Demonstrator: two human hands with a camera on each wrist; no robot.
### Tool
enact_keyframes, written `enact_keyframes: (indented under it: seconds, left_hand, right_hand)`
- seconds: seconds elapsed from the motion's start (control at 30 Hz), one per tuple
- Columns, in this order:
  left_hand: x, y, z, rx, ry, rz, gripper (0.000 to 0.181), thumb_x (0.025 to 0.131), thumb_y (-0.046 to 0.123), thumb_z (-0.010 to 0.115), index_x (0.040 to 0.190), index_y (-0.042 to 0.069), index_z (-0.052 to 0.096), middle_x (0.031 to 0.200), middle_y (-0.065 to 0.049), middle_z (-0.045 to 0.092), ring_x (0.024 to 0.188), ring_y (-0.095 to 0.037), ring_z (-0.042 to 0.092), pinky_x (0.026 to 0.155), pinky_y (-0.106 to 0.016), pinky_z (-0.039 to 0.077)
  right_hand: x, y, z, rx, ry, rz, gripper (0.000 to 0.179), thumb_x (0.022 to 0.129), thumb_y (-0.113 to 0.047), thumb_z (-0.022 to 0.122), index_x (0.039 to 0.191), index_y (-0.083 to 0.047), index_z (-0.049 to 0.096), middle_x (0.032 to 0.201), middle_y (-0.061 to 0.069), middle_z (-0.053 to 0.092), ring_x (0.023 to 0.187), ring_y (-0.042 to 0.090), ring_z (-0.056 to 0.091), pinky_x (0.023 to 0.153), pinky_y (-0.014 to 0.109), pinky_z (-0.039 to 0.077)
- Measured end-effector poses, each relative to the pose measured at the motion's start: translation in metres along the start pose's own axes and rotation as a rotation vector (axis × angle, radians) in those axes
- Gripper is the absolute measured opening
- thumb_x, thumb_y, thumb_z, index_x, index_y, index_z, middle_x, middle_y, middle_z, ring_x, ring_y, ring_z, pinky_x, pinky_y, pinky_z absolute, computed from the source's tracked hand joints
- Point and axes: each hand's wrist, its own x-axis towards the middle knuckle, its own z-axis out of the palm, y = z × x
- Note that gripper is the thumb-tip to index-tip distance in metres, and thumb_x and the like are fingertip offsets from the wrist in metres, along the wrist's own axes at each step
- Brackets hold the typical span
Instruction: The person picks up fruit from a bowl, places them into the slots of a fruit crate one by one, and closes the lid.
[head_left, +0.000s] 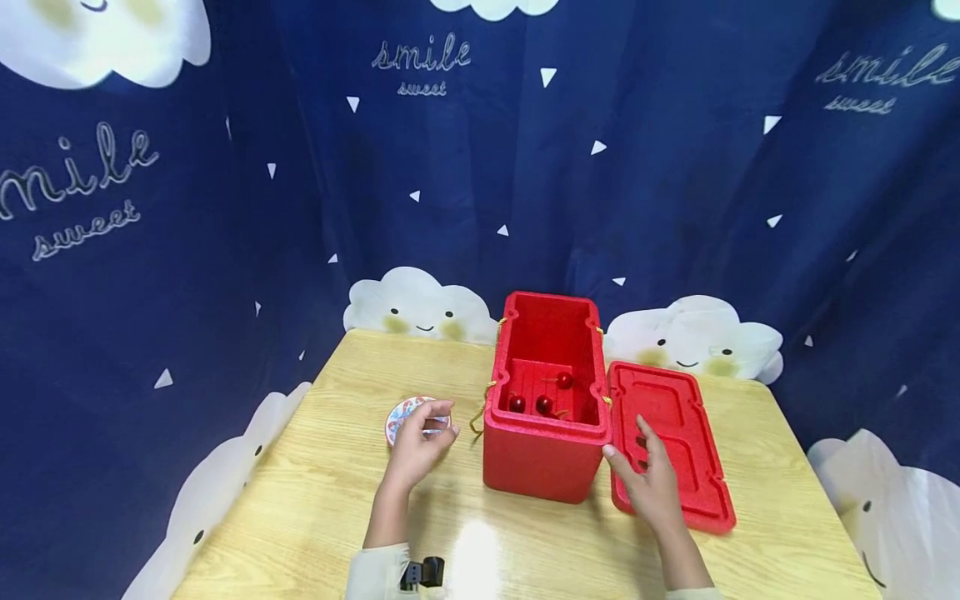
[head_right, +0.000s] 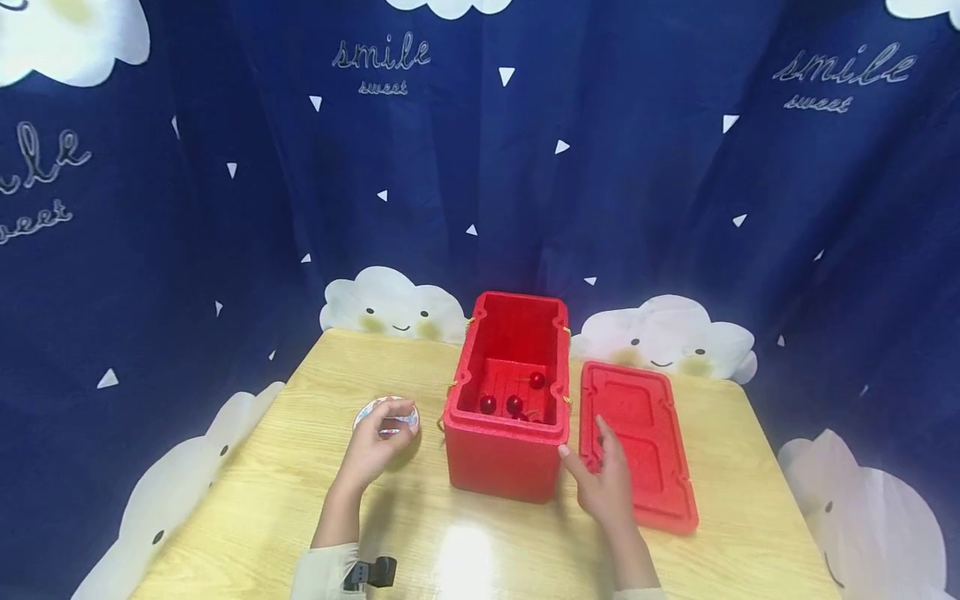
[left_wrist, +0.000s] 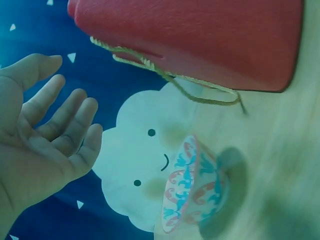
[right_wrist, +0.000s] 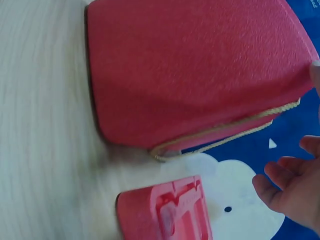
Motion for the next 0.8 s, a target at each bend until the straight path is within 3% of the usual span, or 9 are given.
enact_keyframes:
  seconds: [0.13, 0.33, 0.43, 0.57, 0.8]
  left_hand:
    - [-0.01, 0.001, 0.009, 0.007, 0.037, 0.01, 0.032, 0.079, -0.005, 0.067, 0.11, -0.003, 0.06, 0.104, -0.015, 0.061, 0.091, -0.033, 0.056, 0.077, -0.039, 0.045]
    - [-0.024, 0.001, 0.034, 0.011, 0.093, 0.072, 0.036, 0.077, -0.005, 0.069, 0.111, -0.003, 0.059, 0.104, -0.015, 0.06, 0.09, -0.032, 0.058, 0.075, -0.04, 0.044]
    - [-0.03, -0.003, 0.048, -0.023, 0.116, 0.099, 0.036, 0.077, -0.005, 0.069, 0.111, -0.005, 0.059, 0.104, -0.018, 0.06, 0.089, -0.037, 0.058, 0.074, -0.045, 0.045]
    - [-0.035, -0.009, 0.064, -0.08, 0.151, 0.139, 0.037, 0.076, -0.006, 0.068, 0.112, -0.007, 0.058, 0.103, -0.023, 0.059, 0.087, -0.042, 0.057, 0.072, -0.04, 0.046]
    - [-0.04, -0.017, 0.084, -0.072, 0.302, 0.287, 0.033, 0.071, -0.012, 0.068, 0.103, -0.009, 0.059, 0.093, -0.023, 0.059, 0.079, -0.041, 0.055, 0.064, -0.033, 0.046]
  right_hand:
    - [-0.003, 0.01, -0.006, -0.037, 0.024, 0.018, 0.074, 0.087, -0.03, 0.065, 0.145, -0.004, 0.026, 0.135, 0.023, 0.036, 0.121, 0.038, 0.036, 0.09, 0.052, 0.037]
    - [-0.006, 0.026, -0.017, -0.067, 0.06, 0.05, 0.072, 0.088, -0.031, 0.064, 0.144, -0.003, 0.028, 0.133, 0.025, 0.038, 0.119, 0.041, 0.037, 0.089, 0.055, 0.038]
    - [-0.009, 0.032, -0.02, -0.072, 0.067, 0.078, 0.072, 0.088, -0.032, 0.064, 0.144, -0.002, 0.029, 0.132, 0.026, 0.039, 0.118, 0.042, 0.038, 0.088, 0.056, 0.039]
    - [-0.013, 0.04, -0.022, -0.081, 0.065, 0.109, 0.071, 0.089, -0.032, 0.063, 0.143, 0.0, 0.03, 0.132, 0.028, 0.04, 0.118, 0.043, 0.039, 0.088, 0.056, 0.04]
    - [-0.019, 0.053, -0.021, -0.065, 0.095, 0.156, 0.068, 0.088, -0.03, 0.064, 0.14, 0.001, 0.034, 0.133, 0.026, 0.042, 0.119, 0.042, 0.043, 0.091, 0.049, 0.04]
